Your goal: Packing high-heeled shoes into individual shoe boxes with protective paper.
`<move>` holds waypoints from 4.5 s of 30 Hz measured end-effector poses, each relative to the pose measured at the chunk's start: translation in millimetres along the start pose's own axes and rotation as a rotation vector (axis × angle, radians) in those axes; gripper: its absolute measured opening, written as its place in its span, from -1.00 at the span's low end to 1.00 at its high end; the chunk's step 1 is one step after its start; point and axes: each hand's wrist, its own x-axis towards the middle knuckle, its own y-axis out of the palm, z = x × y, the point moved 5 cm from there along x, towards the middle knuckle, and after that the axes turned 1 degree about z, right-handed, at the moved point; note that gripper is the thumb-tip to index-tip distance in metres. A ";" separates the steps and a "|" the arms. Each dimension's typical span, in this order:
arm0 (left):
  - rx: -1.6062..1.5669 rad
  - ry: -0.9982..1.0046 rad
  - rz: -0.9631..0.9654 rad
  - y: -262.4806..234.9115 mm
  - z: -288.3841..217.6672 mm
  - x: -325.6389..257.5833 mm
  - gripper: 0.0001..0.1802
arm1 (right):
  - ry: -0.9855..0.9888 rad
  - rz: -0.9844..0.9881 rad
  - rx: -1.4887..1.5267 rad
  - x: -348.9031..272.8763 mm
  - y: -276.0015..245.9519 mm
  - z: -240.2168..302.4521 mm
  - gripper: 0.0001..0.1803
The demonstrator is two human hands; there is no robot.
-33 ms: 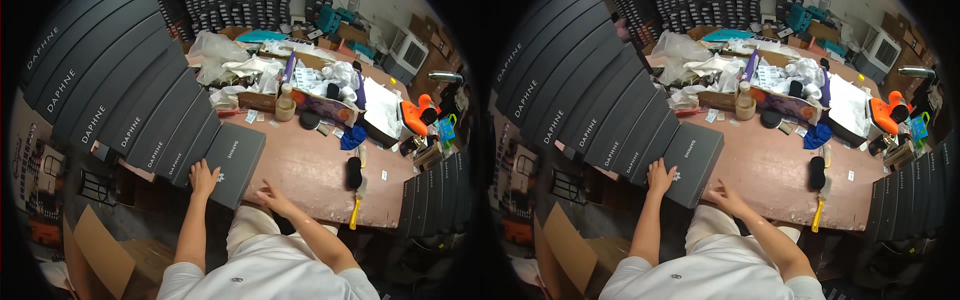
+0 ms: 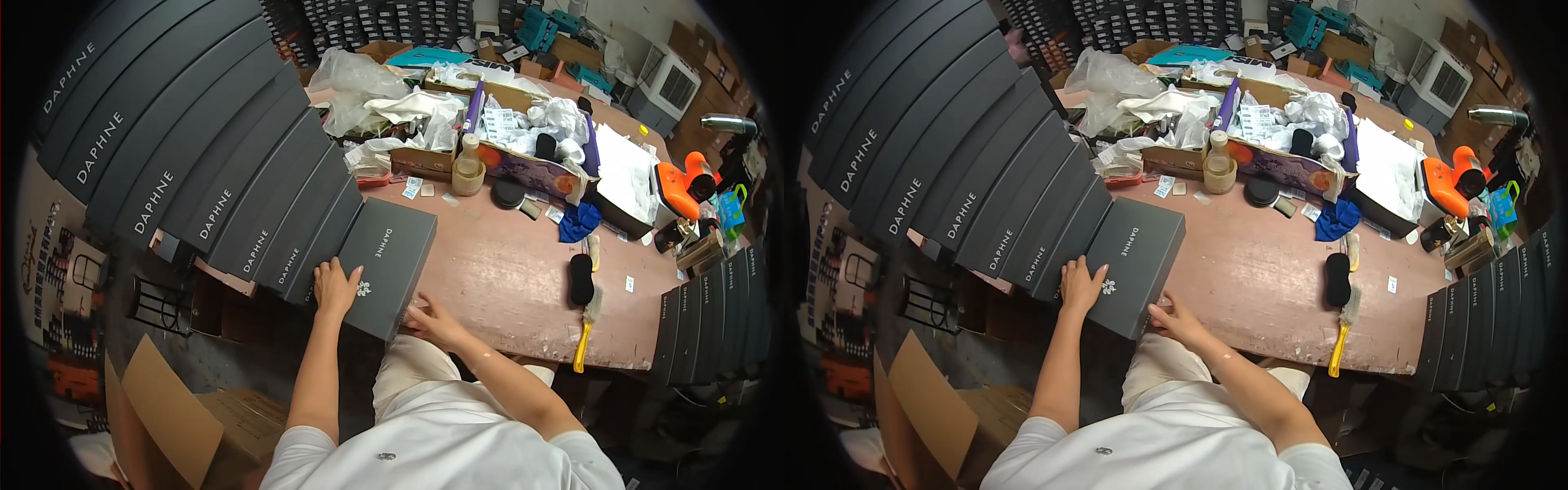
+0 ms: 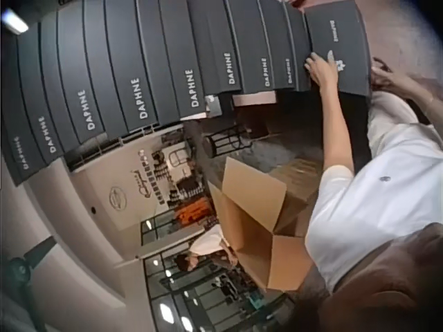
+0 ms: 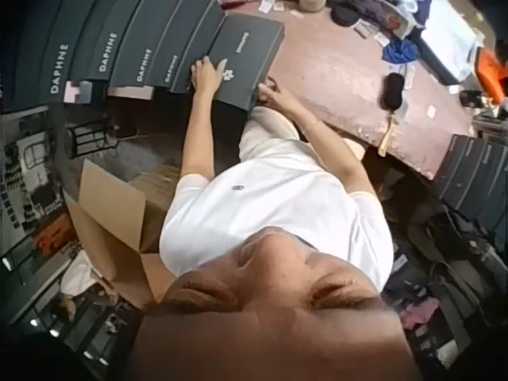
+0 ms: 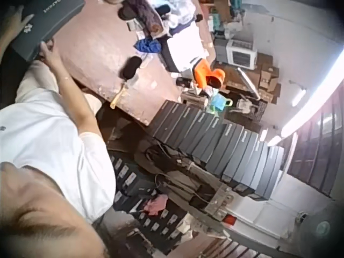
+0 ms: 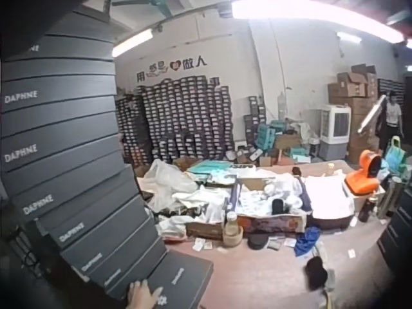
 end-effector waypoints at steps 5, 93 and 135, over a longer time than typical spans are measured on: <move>-0.072 -0.079 0.351 12.8 9.1 9.8 -0.28 | 0.030 -0.034 0.054 8.0 -19.0 -26.3 -0.32; -2.180 -0.434 0.502 65.6 -123.8 -15.2 -0.49 | -0.652 -0.413 0.191 -188.1 -133.3 105.4 -0.44; -2.351 -0.520 1.324 70.2 -169.1 -104.8 0.06 | -0.926 -0.229 -0.848 -180.6 -24.7 139.5 -0.57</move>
